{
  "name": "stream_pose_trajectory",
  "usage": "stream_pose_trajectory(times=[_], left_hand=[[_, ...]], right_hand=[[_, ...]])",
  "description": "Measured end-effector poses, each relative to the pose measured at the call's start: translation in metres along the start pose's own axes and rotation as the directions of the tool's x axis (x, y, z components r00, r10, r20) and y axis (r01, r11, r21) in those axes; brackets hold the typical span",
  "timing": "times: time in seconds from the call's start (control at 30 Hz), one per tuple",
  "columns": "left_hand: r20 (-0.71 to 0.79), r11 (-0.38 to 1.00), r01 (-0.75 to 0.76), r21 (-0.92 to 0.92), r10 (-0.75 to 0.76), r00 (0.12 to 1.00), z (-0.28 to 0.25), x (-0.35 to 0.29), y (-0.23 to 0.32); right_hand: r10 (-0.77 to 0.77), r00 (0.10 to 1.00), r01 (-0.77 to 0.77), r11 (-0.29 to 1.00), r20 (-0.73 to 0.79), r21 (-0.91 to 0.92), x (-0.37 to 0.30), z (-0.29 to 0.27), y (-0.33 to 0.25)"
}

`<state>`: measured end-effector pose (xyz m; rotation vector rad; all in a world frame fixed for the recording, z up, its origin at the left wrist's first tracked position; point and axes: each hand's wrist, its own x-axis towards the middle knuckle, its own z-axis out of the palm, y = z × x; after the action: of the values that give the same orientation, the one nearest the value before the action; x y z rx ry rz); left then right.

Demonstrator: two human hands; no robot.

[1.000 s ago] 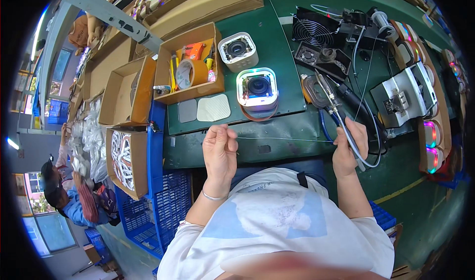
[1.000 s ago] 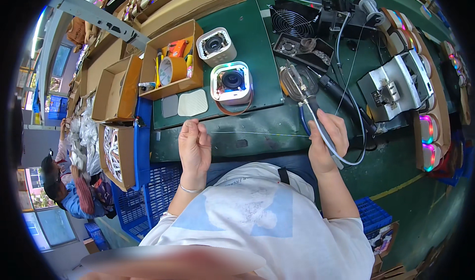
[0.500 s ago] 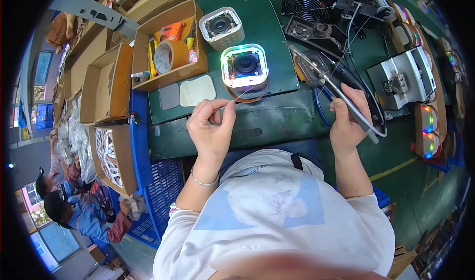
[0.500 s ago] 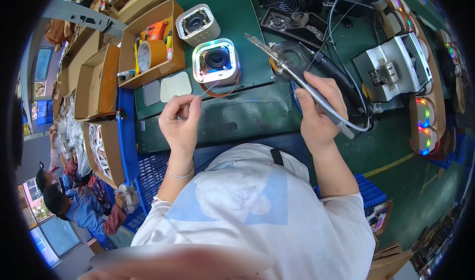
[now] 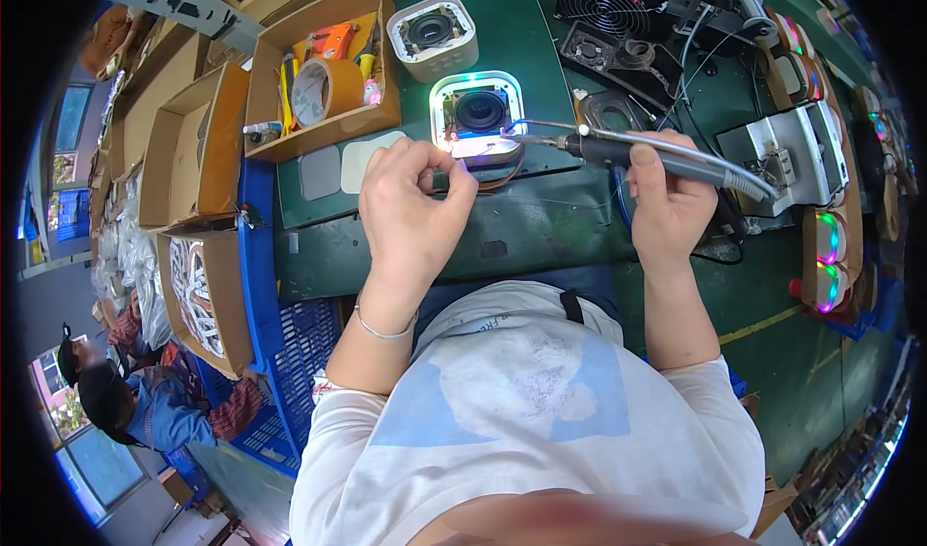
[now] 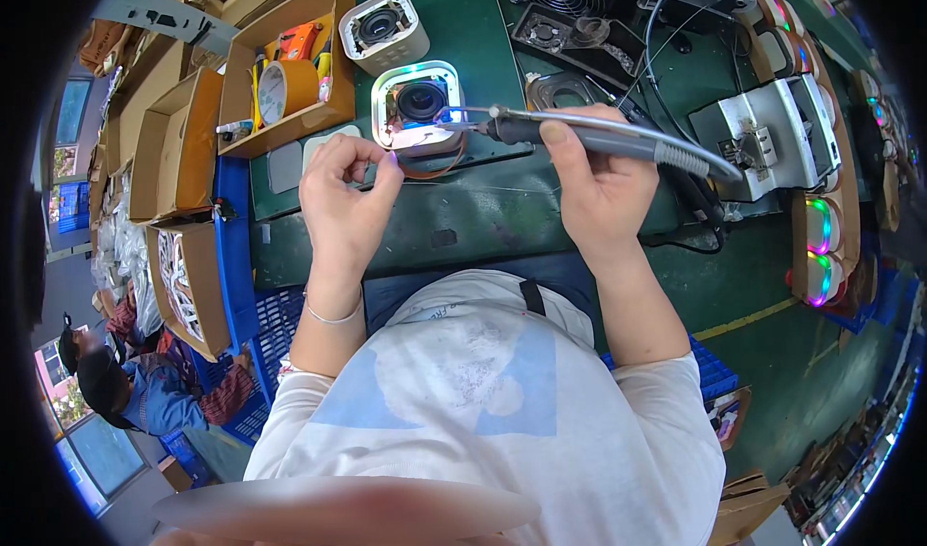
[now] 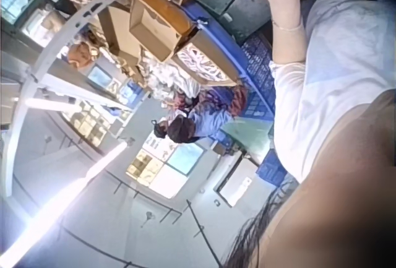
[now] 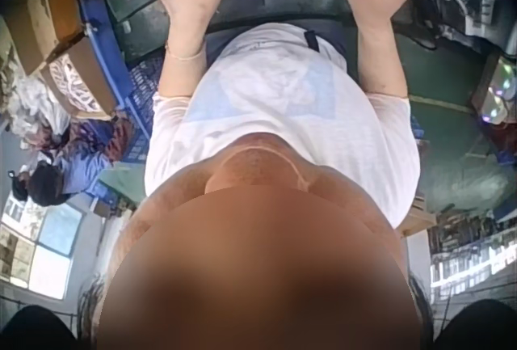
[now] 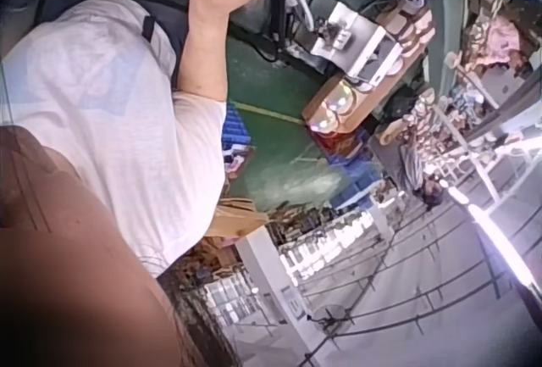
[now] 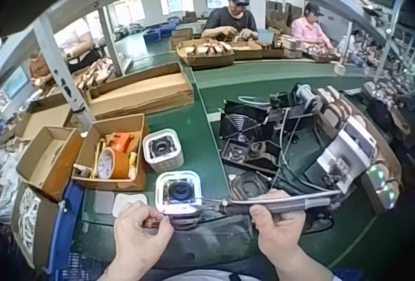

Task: Assembling a small electronic device featuring an LED ring and internal speaker components.

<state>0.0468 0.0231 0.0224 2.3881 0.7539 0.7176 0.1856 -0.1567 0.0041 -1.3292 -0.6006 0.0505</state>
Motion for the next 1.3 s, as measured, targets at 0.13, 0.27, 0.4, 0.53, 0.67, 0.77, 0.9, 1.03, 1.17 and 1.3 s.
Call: stream_pose_trajectory(times=[0.13,0.27,0.4,0.53,0.67,0.77,0.9,1.03,1.17,1.3], left_hand=[[0.009,1.000,0.009,0.026,-0.009,1.000,-0.002,0.007,0.005],[0.028,0.999,-0.009,0.041,0.008,1.000,-0.004,0.011,0.010],[0.060,0.998,-0.016,0.053,0.013,0.998,-0.006,0.013,0.011],[0.068,0.997,-0.038,0.063,0.034,0.997,-0.005,0.014,0.010],[0.067,0.997,-0.045,0.067,0.041,0.997,-0.004,0.015,0.009],[0.067,0.997,-0.043,0.070,0.038,0.997,-0.003,0.015,0.011],[0.077,0.998,-0.024,0.056,0.020,0.997,-0.002,0.016,0.013],[0.088,0.998,-0.035,0.047,0.030,0.996,-0.002,0.016,0.011],[0.099,0.998,-0.026,0.052,0.020,0.995,-0.003,0.016,0.011],[0.106,0.998,-0.016,0.058,0.010,0.994,-0.002,0.017,0.011]], right_hand=[[0.024,0.999,-0.024,1.000,0.023,0.002,0.008,0.008,-0.006],[0.053,0.997,-0.052,0.999,0.055,-0.005,0.008,0.011,-0.003],[0.044,0.997,-0.044,0.999,0.059,0.005,0.008,0.012,-0.001],[0.033,0.997,-0.034,0.999,0.073,0.011,0.007,0.010,-0.002],[0.019,0.993,-0.016,1.000,0.113,-0.024,0.008,0.010,-0.003],[0.016,0.993,-0.015,1.000,0.116,-0.013,0.008,0.009,-0.003],[0.039,0.994,-0.039,0.999,0.105,-0.003,0.008,0.009,-0.002],[0.015,0.994,-0.013,1.000,0.110,-0.015,0.008,0.009,-0.002],[0.020,0.992,-0.018,1.000,0.121,-0.023,0.008,0.009,-0.003],[0.019,0.992,-0.018,1.000,0.127,-0.006,0.008,0.008,-0.002]])
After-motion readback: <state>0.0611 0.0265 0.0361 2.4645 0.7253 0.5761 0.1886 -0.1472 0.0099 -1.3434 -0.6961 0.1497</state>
